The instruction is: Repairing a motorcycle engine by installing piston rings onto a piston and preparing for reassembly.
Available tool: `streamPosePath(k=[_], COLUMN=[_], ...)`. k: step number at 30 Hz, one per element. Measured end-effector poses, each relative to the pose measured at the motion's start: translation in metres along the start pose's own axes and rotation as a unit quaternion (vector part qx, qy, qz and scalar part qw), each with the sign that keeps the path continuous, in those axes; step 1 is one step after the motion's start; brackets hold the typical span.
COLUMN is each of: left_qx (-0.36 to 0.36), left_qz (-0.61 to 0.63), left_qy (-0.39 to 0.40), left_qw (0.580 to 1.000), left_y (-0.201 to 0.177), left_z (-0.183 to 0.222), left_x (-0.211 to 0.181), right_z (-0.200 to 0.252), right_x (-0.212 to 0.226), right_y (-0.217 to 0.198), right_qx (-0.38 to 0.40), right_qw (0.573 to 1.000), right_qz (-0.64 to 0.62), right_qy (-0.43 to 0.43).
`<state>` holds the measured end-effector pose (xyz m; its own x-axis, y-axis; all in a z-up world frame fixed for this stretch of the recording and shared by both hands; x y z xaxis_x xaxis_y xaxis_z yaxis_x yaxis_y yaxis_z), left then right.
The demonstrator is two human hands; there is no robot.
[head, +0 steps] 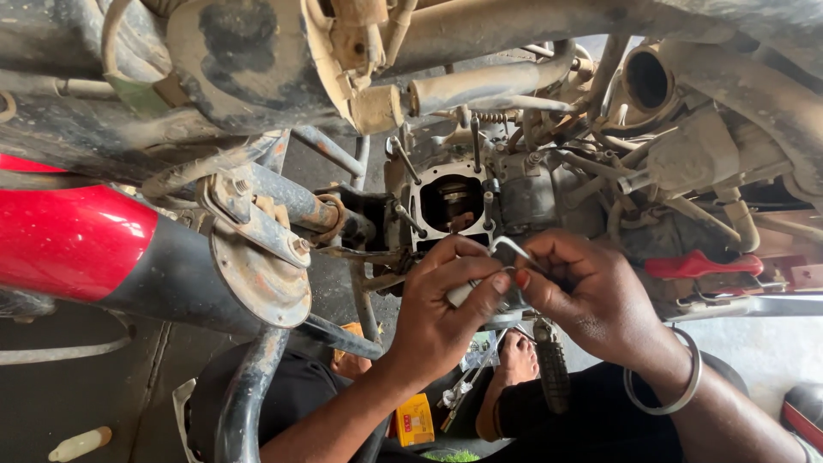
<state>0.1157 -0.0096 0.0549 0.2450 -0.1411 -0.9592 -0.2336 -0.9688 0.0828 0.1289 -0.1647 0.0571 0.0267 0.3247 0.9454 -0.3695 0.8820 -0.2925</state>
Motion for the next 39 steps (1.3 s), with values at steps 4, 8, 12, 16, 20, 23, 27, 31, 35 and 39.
streamPosePath(k=[4, 8, 12, 16, 20, 23, 27, 31, 35, 39], left_qx=[-0.048, -0.062, -0.052, 0.001, 0.04, 0.05, 0.064, 0.086, 0.077, 0.061], left_qz=[-0.02, -0.016, -0.007, 0.174, 0.258, 0.299, 0.184, 0.198, 0.204, 0.213], left_qy=[0.022, 0.0, 0.011, -0.083, -0.063, -0.079, -0.013, -0.03, 0.013, 0.006], left_qw=[0.998, 0.998, 0.999, 0.981, 0.963, 0.95, 0.981, 0.976, 0.976, 0.975], left_y=[-0.01, -0.011, -0.005, 0.011, 0.023, 0.029, 0.023, 0.028, 0.028, 0.025], left_z=[0.001, 0.002, 0.003, 0.01, 0.009, 0.014, 0.013, 0.01, 0.01, 0.006], left_x=[-0.004, 0.001, 0.006, 0.026, 0.007, 0.018, 0.016, 0.018, 0.018, 0.018], right_z=[-0.001, -0.001, 0.003, 0.014, 0.022, 0.026, 0.028, 0.028, 0.029, 0.026], right_x=[0.008, 0.011, 0.004, 0.009, 0.059, 0.084, 0.069, 0.052, 0.038, 0.031], right_y=[-0.002, -0.004, -0.002, -0.018, -0.013, -0.008, -0.022, -0.026, -0.028, -0.029], right_qx=[-0.045, -0.082, -0.087, -0.146, -0.125, -0.13, -0.154, -0.126, -0.129, -0.145], right_qw=[0.999, 0.995, 0.996, 0.988, 0.969, 0.941, 0.954, 0.971, 0.975, 0.965], right_qz=[-0.005, 0.058, -0.002, -0.026, 0.178, 0.28, 0.247, 0.196, 0.18, 0.212], right_qy=[0.022, 0.003, -0.01, -0.044, -0.119, -0.137, -0.072, -0.045, -0.005, 0.048])
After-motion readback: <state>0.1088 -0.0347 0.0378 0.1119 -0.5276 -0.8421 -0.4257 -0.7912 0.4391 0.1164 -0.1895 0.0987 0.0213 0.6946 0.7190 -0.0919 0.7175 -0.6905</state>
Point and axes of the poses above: each hand's wrist, its own z-axis away from the middle knuckle, its own y-axis out of the palm, x = y × z, the point moved 10 cm from there along -z, towards the middle knuckle, and after that the axes turned 1 degree about x, right-handed, at the moved point
